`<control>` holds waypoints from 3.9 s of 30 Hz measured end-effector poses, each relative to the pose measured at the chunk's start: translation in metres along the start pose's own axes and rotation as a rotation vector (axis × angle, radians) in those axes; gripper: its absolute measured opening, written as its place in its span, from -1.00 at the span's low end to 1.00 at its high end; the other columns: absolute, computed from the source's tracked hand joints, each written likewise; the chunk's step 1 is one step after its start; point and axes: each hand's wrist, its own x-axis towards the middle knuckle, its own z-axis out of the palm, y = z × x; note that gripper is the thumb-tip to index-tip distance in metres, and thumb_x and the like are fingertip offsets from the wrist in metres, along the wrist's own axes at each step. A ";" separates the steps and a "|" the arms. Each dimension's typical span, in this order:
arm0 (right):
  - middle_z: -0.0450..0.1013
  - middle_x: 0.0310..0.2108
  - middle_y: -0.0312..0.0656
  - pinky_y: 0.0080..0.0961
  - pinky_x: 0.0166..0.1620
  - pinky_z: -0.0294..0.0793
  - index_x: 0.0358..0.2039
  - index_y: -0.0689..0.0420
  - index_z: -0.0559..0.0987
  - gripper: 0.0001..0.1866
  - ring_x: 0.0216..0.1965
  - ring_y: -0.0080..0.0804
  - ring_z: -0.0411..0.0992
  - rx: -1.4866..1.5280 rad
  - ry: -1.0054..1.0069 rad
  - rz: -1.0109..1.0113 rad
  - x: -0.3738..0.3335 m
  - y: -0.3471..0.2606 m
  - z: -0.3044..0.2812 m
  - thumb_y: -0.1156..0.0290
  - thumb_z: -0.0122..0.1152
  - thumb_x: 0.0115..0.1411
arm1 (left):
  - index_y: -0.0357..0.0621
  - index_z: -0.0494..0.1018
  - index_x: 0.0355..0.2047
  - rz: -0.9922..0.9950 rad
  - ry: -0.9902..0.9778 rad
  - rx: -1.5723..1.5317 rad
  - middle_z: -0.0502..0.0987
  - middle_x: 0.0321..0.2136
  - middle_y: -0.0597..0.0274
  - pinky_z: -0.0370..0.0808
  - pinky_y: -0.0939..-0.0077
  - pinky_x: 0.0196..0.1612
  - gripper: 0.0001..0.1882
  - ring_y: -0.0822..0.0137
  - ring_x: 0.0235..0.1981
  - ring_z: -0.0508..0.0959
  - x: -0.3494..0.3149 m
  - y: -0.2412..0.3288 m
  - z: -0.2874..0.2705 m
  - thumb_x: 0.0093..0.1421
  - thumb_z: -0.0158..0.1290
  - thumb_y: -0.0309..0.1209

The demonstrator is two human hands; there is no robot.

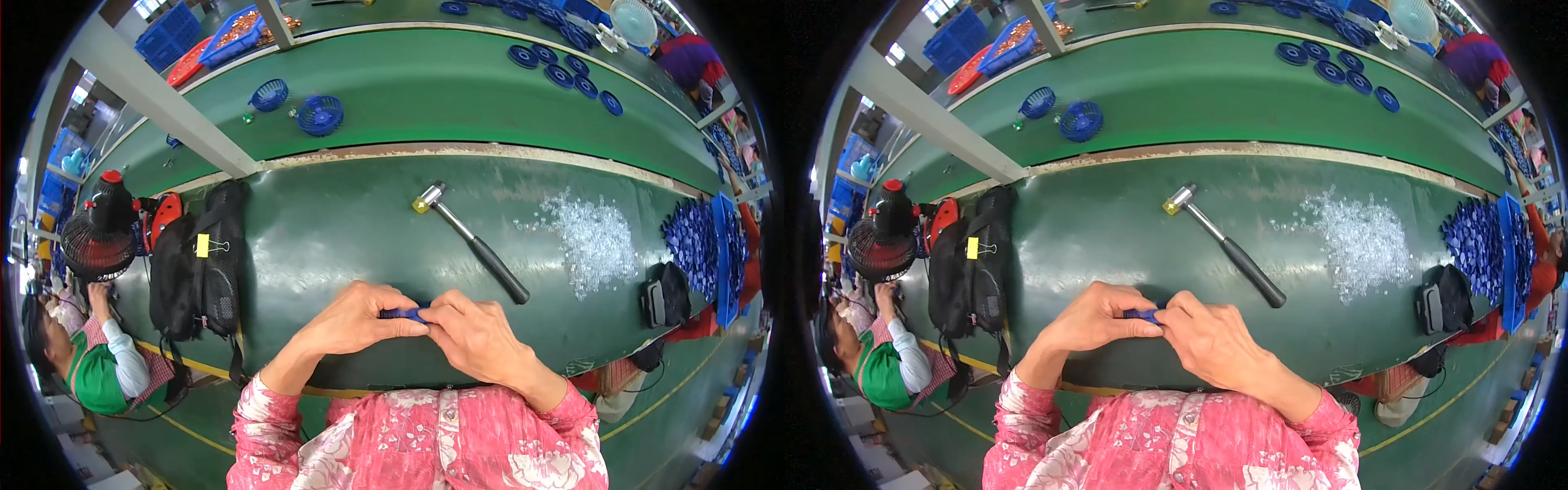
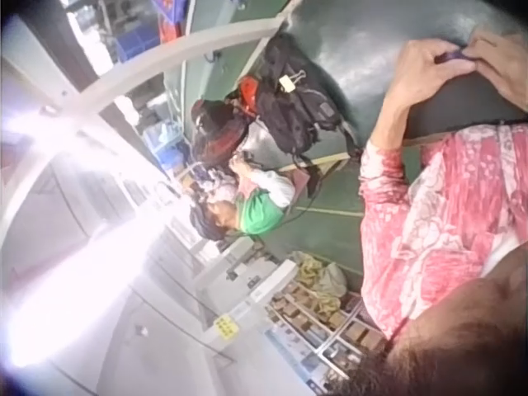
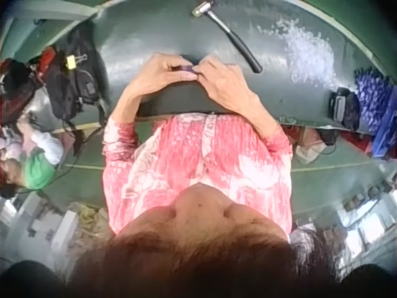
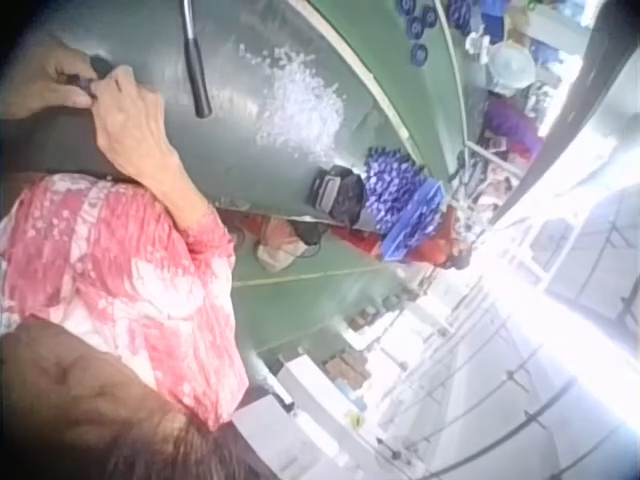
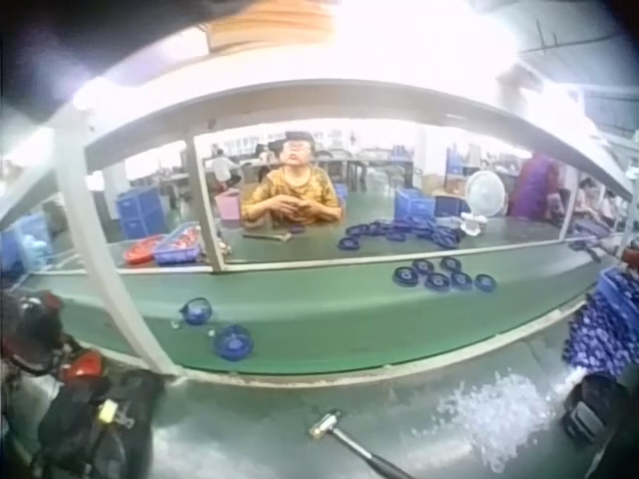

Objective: The person assembles small fans by taking fan grilles from a conveyor belt, tapping components into the grilles using a small hammer, and fitting fan blades into the housings by hand.

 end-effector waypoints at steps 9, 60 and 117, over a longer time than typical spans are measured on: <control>0.57 -0.49 -0.08 -0.48 -0.40 0.43 -0.35 0.36 0.59 -0.79 -0.48 -0.54 0.47 0.699 0.045 0.689 0.008 0.057 0.030 0.43 0.34 0.17 | -0.18 0.30 0.11 0.159 0.360 0.418 0.45 0.01 -0.04 0.37 0.11 0.03 -0.25 -0.06 0.00 0.46 -0.004 -0.012 0.037 -0.02 0.35 -0.15; 0.42 -0.43 0.21 -0.01 -0.29 0.36 -0.36 0.33 0.48 -0.81 -0.32 0.23 0.42 -0.354 0.351 0.651 0.004 0.141 -0.027 0.44 0.20 0.20 | -0.32 0.27 0.13 0.144 0.541 0.753 0.35 0.03 -0.08 0.31 0.06 -0.03 -0.15 -0.08 0.00 0.37 -0.003 -0.026 0.060 -0.08 0.34 -0.12; 0.49 -0.38 -0.27 -0.61 -0.32 0.33 -0.21 0.23 0.68 -0.78 -0.35 -0.60 0.37 0.498 0.332 0.649 -0.008 0.045 -0.008 0.40 0.39 0.15 | -0.23 0.47 -0.12 -0.033 0.254 0.135 0.50 -0.28 0.04 0.49 0.22 -0.19 -0.58 0.02 -0.25 0.55 0.026 0.009 0.015 0.08 0.27 -0.26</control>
